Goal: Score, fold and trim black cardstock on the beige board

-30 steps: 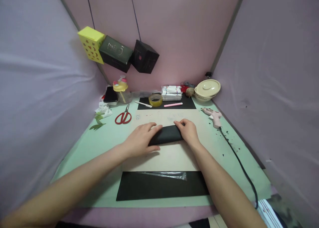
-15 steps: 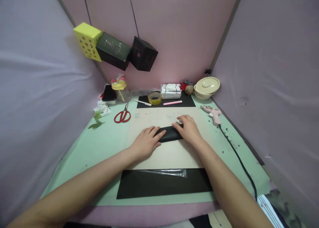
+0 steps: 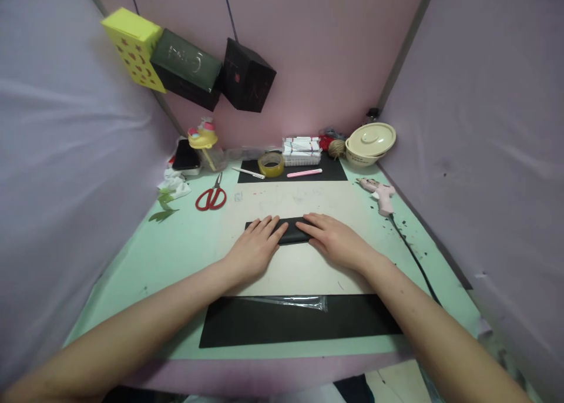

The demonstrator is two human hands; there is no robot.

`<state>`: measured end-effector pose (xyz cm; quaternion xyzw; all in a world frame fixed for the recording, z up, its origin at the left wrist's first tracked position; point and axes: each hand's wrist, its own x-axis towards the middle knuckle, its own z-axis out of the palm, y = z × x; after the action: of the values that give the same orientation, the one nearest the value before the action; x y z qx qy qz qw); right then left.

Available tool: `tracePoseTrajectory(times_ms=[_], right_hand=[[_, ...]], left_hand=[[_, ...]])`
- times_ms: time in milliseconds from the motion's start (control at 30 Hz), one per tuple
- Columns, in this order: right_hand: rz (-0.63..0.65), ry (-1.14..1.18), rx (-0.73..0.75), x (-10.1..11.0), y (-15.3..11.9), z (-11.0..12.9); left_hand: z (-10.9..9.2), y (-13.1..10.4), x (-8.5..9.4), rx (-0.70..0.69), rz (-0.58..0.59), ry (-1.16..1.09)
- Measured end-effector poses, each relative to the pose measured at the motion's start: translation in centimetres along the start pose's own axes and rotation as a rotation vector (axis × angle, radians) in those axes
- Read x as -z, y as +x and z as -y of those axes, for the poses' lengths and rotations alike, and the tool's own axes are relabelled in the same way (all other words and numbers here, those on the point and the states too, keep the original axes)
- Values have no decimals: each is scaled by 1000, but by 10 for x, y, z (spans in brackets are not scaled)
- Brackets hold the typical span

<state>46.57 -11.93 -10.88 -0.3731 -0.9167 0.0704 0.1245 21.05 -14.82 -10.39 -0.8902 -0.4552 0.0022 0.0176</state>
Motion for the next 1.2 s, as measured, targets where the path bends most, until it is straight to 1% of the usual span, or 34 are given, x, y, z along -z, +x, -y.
tracePoseTrajectory(times_ms=[167,467,533,600,667,700,800,900,967,1033,1200], right_hand=[[25,-67,6,-3,-5,-2],[94,-21,-21,0,-10,-3],[94,-28,-29,3,-9,1],[73,-60,-54,7,-7,11],[46,-98,-65,9,-2,27],[43,-102,-46,8,0,37],[78,-90,24,-3,5,63],[91,-81,-7,-18,4,74],[76,-77,-35,-24,-1,72],[64,-73,-55,-25,-10,66],[41,-102,-168,-21,-38,45]], left_hand=[[-2,-1,1,28,37,-61],[0,-2,8,18,143,-164],[1,-2,8,11,155,-177],[1,-2,7,6,158,-184],[1,-2,6,0,155,-184],[1,-3,5,-4,151,-182],[1,-3,4,-9,144,-173],[1,-3,4,-6,146,-173],[2,-3,5,0,147,-179],[2,-3,5,4,144,-187],[2,-3,4,1,130,-196]])
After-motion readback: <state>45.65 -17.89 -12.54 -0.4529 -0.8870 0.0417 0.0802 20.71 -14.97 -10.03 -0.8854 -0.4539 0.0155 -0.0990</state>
